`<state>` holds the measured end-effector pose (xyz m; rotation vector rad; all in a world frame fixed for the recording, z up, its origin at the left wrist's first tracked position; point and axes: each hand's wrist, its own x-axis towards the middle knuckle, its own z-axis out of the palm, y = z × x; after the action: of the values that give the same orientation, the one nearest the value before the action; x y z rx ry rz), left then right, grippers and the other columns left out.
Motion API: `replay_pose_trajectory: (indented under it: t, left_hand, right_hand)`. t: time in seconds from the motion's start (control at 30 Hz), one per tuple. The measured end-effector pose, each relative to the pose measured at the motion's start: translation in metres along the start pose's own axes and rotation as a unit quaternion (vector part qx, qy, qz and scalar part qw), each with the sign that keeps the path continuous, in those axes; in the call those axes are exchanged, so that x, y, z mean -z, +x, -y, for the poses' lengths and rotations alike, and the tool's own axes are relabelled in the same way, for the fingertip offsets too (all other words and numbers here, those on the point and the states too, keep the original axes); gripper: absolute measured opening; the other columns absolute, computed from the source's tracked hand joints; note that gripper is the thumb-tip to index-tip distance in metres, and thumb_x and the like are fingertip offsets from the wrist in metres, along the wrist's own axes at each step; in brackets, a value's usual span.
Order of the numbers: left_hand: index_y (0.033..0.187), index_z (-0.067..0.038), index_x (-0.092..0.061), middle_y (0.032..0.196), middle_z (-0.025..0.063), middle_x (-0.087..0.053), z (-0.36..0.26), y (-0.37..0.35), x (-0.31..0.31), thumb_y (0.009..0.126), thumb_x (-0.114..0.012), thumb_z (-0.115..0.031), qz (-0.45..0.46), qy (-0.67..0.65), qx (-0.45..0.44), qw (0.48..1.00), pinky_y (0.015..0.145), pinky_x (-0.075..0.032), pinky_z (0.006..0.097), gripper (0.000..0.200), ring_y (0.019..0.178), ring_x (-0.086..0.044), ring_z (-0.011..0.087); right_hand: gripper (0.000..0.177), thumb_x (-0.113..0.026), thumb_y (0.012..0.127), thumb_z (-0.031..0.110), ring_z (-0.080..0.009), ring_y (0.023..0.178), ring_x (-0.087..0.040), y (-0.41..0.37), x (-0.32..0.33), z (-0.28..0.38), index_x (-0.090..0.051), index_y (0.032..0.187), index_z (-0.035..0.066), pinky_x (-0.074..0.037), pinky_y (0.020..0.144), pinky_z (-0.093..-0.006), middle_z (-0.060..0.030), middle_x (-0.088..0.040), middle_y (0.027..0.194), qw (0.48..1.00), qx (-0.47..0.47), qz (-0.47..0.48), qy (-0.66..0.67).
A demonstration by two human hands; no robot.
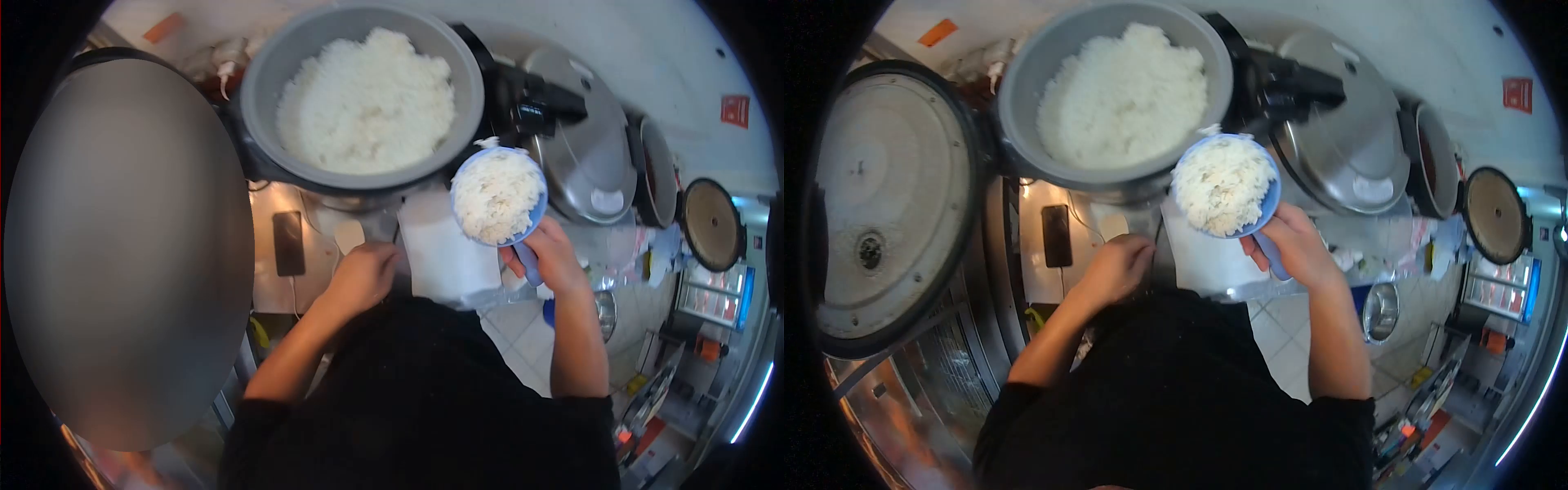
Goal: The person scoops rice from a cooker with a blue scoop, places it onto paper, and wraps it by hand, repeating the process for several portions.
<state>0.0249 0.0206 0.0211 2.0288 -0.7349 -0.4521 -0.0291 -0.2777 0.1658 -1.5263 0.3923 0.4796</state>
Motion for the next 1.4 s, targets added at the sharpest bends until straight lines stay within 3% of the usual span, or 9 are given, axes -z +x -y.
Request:
replay_pose_trajectory:
  t: [0.1,0.23,0.33,0.5,0.63,0.97,1.1,1.17,1.4]
  left_hand:
    - [0.117,-0.005,-0.076,0.125,0.0195,-0.074,0.036,0.012,-0.083,0.102,-0.064,-0.019,0.2,0.062,-0.061,0.976,0.101,-0.054,0.0499,0.024,0.117,-0.071,0.0348]
    - [0.134,-0.015,-0.074,0.156,0.013,-0.059,0.054,0.004,-0.146,0.103,-0.061,-0.031,0.254,0.302,-0.164,0.904,0.125,-0.035,0.0574,0.037,0.149,-0.051,0.0293]
    - [0.143,-0.02,-0.069,0.169,0.0056,-0.044,0.052,0.006,-0.15,0.103,-0.06,-0.04,0.378,0.392,-0.108,0.832,0.132,-0.014,0.0633,0.046,0.162,-0.029,0.0251]
    - [0.141,-0.018,-0.07,0.162,0.0078,-0.053,0.043,0.008,-0.147,0.1,-0.065,-0.039,0.381,0.429,-0.111,0.811,0.132,-0.013,0.0625,0.047,0.158,-0.036,0.0257]
    - [0.12,-0.011,-0.074,0.13,0.0112,-0.066,0.023,0.004,-0.159,0.092,-0.074,-0.037,0.303,0.392,-0.12,0.86,0.123,-0.031,0.0541,0.038,0.136,-0.053,0.0283]
    - [0.106,-0.013,-0.074,0.106,0.0084,-0.068,0.066,0.012,-0.195,0.087,-0.079,-0.025,0.257,0.231,-0.119,0.931,0.098,-0.049,0.0469,0.023,0.113,-0.062,0.0314]
    - [0.093,-0.012,-0.075,0.096,0.0083,-0.068,0.053,0.01,-0.173,0.09,-0.075,-0.02,0.214,0.159,-0.093,0.959,0.094,-0.047,0.0458,0.009,0.105,-0.063,0.0311]
    - [0.096,-0.009,-0.074,0.095,0.0091,-0.069,0.045,0.011,-0.163,0.091,-0.074,-0.02,0.171,0.14,-0.084,0.972,0.092,-0.045,0.0453,0.012,0.103,-0.063,0.0306]
    - [0.107,-0.004,-0.068,0.104,0.0123,-0.067,0.001,0.007,-0.162,0.094,-0.072,-0.022,0.059,0.226,-0.101,0.967,0.097,-0.045,0.0444,0.023,0.106,-0.062,0.0325]
  right_hand:
    - [0.04,-0.055,0.107,0.012,-0.0138,0.062,-0.061,-0.029,-0.012,-0.08,-0.062,0.143,-0.005,-0.05,0.059,-0.0286,-0.0077,-0.069,0.09,0.953,0.197,-0.222,0.065]
    - [0.059,-0.066,0.102,0.01,-0.0265,0.067,-0.064,0.002,-0.008,-0.254,-0.05,0.159,0.004,-0.055,0.061,-0.0395,-0.0086,-0.066,0.089,0.744,0.331,-0.385,-0.435]
    - [0.069,-0.064,0.095,0.008,-0.035,0.079,-0.068,0.036,-0.025,-0.35,-0.051,0.161,0.025,-0.059,0.068,-0.0486,-0.0125,-0.064,0.105,0.78,0.103,-0.287,-0.547]
    - [0.063,-0.065,0.097,0.0,-0.0386,0.097,-0.068,0.01,-0.033,-0.292,-0.051,0.158,0.008,-0.059,0.083,-0.0451,-0.0197,-0.064,0.108,0.835,0.255,-0.347,-0.344]
    - [0.052,-0.06,0.106,0.004,-0.0437,0.138,-0.059,-0.029,0.032,-0.196,-0.046,0.153,-0.013,-0.047,0.115,-0.0467,-0.0326,-0.057,0.15,0.718,0.36,-0.512,-0.304]
    - [0.044,-0.067,0.103,0.031,-0.0397,0.114,-0.069,0.011,0.153,0.008,-0.065,0.143,0.011,-0.051,0.099,-0.0521,-0.0186,-0.072,0.131,0.488,0.26,-0.537,-0.637]
    - [0.017,-0.074,0.085,0.004,-0.0317,0.074,-0.065,-0.007,0.092,-0.125,-0.074,0.102,0.006,-0.051,0.071,-0.0427,-0.009,-0.073,0.089,0.63,0.588,-0.254,-0.44]
    - [0.045,-0.082,0.085,0.018,-0.0315,0.096,-0.067,-0.013,0.055,-0.203,-0.07,0.126,0.008,-0.051,0.085,-0.0458,-0.0092,-0.073,0.104,0.806,0.364,-0.12,-0.451]
    - [0.063,-0.079,0.087,0.016,-0.0317,0.111,-0.065,0.023,0.067,-0.311,-0.059,0.147,0.012,-0.05,0.097,-0.047,-0.0092,-0.07,0.115,0.823,0.198,-0.157,-0.508]
